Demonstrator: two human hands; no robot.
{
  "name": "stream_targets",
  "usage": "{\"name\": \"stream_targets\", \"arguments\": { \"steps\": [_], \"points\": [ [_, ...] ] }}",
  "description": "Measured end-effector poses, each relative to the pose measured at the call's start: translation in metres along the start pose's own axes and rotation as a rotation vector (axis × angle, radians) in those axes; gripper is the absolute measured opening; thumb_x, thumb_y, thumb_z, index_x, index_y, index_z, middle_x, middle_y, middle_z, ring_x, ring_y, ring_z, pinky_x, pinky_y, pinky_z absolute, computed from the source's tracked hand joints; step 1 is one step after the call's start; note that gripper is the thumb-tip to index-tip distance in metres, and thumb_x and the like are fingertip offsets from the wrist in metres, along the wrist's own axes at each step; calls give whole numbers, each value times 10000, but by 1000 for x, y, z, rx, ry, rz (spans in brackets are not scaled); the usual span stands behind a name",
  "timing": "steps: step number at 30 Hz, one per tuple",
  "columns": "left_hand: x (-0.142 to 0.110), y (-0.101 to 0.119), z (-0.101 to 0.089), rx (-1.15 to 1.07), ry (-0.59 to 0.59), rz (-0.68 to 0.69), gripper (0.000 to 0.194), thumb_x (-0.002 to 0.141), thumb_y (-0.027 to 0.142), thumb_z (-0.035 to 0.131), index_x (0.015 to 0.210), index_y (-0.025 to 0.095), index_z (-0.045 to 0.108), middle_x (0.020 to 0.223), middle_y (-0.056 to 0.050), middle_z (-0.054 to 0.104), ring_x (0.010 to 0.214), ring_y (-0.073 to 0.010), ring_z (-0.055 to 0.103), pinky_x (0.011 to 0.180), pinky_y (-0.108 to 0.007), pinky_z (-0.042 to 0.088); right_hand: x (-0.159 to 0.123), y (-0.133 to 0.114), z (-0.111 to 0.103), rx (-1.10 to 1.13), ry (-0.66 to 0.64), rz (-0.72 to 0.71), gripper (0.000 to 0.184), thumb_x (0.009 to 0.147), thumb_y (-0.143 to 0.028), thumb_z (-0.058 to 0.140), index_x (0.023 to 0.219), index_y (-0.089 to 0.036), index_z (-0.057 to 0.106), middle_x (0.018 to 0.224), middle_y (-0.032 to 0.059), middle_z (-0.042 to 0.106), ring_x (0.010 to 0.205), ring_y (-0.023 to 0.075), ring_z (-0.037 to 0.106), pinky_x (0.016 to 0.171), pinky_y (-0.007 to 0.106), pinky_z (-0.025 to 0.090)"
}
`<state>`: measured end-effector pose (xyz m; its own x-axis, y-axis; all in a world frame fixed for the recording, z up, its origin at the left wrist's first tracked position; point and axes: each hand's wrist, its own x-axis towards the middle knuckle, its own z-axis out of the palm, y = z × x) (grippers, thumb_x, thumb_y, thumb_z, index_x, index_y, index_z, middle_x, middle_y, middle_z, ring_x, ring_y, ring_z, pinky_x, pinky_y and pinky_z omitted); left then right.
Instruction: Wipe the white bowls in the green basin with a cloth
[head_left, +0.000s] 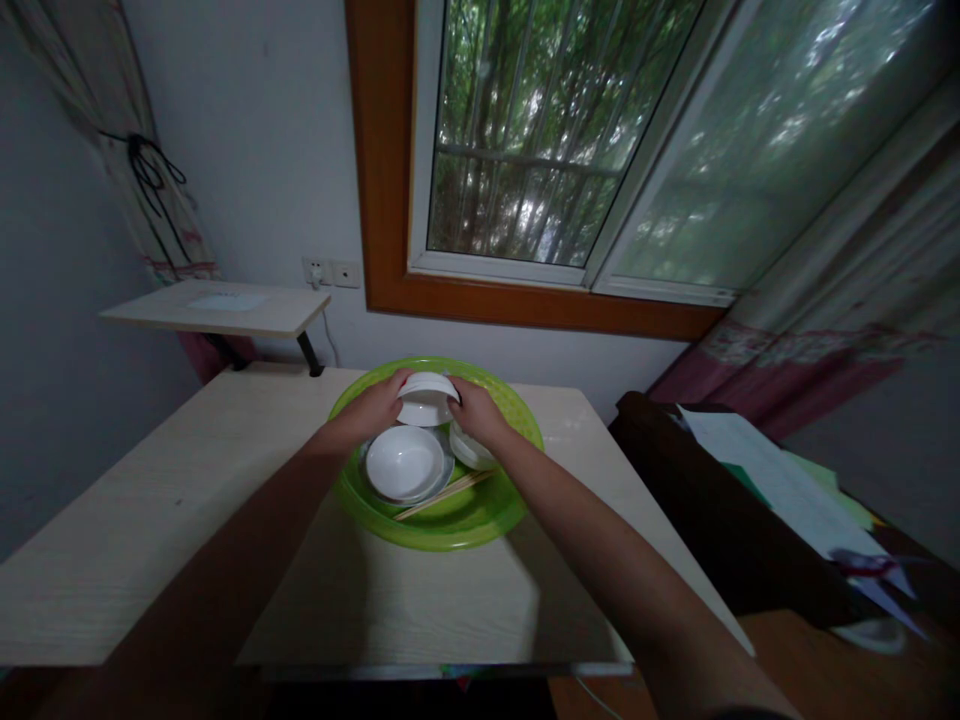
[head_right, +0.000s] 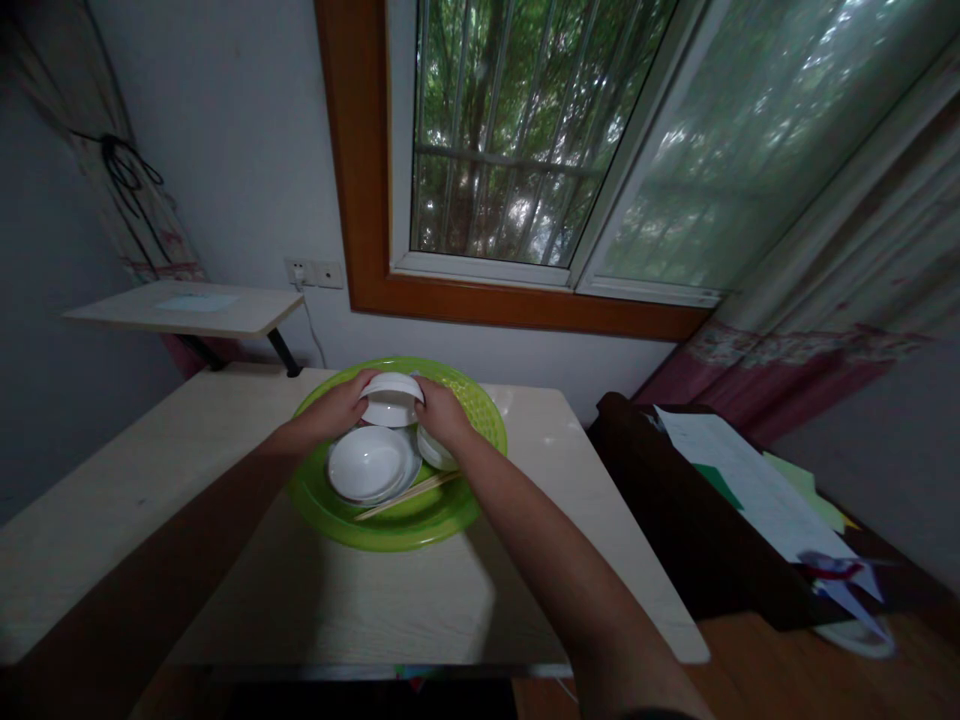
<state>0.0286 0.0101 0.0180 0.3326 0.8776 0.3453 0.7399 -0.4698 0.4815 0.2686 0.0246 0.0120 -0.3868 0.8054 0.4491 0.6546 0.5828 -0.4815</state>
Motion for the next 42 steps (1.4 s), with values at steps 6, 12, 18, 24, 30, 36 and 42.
{"name": "stream_targets", "arguments": {
  "steps": [6,12,18,24,30,36,42],
  "points": [
    [-2,11,-6,140,-40,-23,640,883,86,501,1519,160,496,1461,-141,648,1305,-267,640,1150,-398,473,1,0,1,-1,29,-32,633,795,-9,601,1416,-126,638,1402,165,696,1268,281,676,1170,442,475],
    [-2,18,-9,175,21,-24,570,934,130,492,1500,189,521,1463,-127,648,1287,-268,649,1143,-405,474,4,4,5,88,89,17,564,826,4,521,1333,-166,700,1353,115,733,1249,245,690,1148,404,496],
    [-2,17,-10,39,50,57,589,948,275,581,1523,195,485,1463,-131,640,1308,-285,632,1132,-413,481,5,11,5,192,127,193,425,907,-97,533,1282,-174,719,1255,95,776,1146,244,726,1059,410,559],
    [-1,14,-7,-24,36,3,655,903,134,510,1552,156,420,1446,-148,643,1274,-257,650,1126,-394,491,6,9,6,245,165,117,432,887,-119,531,1267,-204,719,1250,59,777,1142,230,720,1058,414,562],
    [-1,16,-8,-24,66,23,679,842,52,502,1510,170,480,1463,-134,640,1340,-252,609,1180,-411,455,3,1,0,111,170,-36,636,798,-34,526,1408,-172,645,1394,120,706,1280,264,664,1173,460,482],
    [-2,14,-7,110,35,-1,692,863,63,521,1548,144,467,1502,-169,611,1339,-296,617,1175,-437,462,-3,-18,-4,-32,112,-263,717,850,25,477,1515,-232,551,1544,94,593,1444,239,535,1249,465,397],
    [-1,13,-7,163,36,-31,612,891,83,494,1497,159,528,1389,-164,686,1259,-303,666,1112,-416,508,-7,-27,-3,-74,71,-335,676,923,2,443,1523,-289,553,1586,48,553,1520,223,450,1300,483,328]
  ]
}}
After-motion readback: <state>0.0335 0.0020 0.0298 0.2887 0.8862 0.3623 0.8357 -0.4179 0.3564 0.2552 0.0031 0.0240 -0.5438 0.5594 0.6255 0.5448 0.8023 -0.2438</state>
